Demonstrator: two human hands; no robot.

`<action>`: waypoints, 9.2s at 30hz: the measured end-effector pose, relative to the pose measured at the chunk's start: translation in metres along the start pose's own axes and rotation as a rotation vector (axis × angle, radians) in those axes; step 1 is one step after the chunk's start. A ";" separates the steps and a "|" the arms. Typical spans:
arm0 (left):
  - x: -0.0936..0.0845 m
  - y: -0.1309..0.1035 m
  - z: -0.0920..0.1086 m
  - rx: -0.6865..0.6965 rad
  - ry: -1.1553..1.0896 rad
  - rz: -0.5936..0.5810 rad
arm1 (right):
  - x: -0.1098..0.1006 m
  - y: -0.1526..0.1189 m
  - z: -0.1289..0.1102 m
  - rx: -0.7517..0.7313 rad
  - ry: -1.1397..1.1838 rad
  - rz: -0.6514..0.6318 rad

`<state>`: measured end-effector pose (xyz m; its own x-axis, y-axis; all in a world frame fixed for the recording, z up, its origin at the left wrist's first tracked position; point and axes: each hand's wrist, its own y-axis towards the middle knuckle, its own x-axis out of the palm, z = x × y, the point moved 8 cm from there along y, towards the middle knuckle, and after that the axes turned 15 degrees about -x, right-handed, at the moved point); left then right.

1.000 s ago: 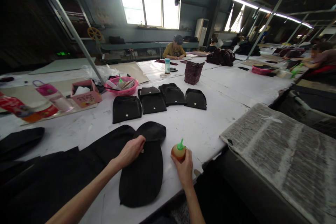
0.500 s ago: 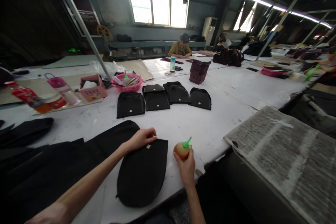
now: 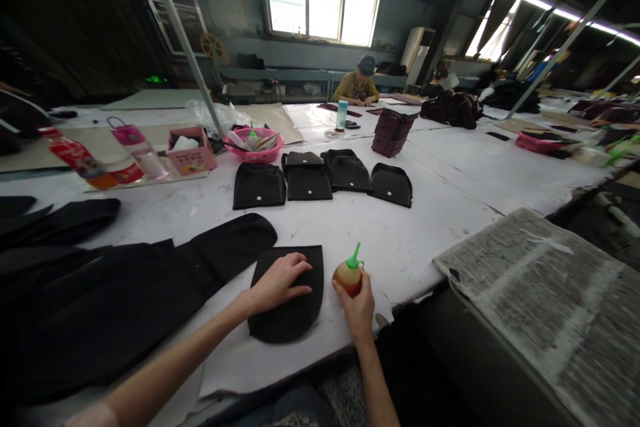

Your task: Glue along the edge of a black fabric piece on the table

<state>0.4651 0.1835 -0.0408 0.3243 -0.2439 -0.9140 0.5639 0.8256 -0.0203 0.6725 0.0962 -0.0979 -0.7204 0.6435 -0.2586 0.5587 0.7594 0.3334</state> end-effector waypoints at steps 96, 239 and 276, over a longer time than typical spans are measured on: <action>0.040 -0.027 0.023 0.102 0.161 0.073 | -0.025 -0.030 -0.057 0.439 0.610 -0.235; 0.037 -0.030 0.023 0.145 0.184 0.149 | -0.027 0.002 -0.117 -0.498 -0.546 -0.457; 0.044 -0.057 0.053 0.138 0.157 0.136 | -0.060 -0.030 -0.106 -0.318 -0.507 -0.429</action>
<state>0.4880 0.0989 -0.0581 0.2886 -0.0439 -0.9565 0.6251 0.7653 0.1535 0.6552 0.0247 0.0034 -0.5271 0.3200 -0.7872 0.0690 0.9395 0.3357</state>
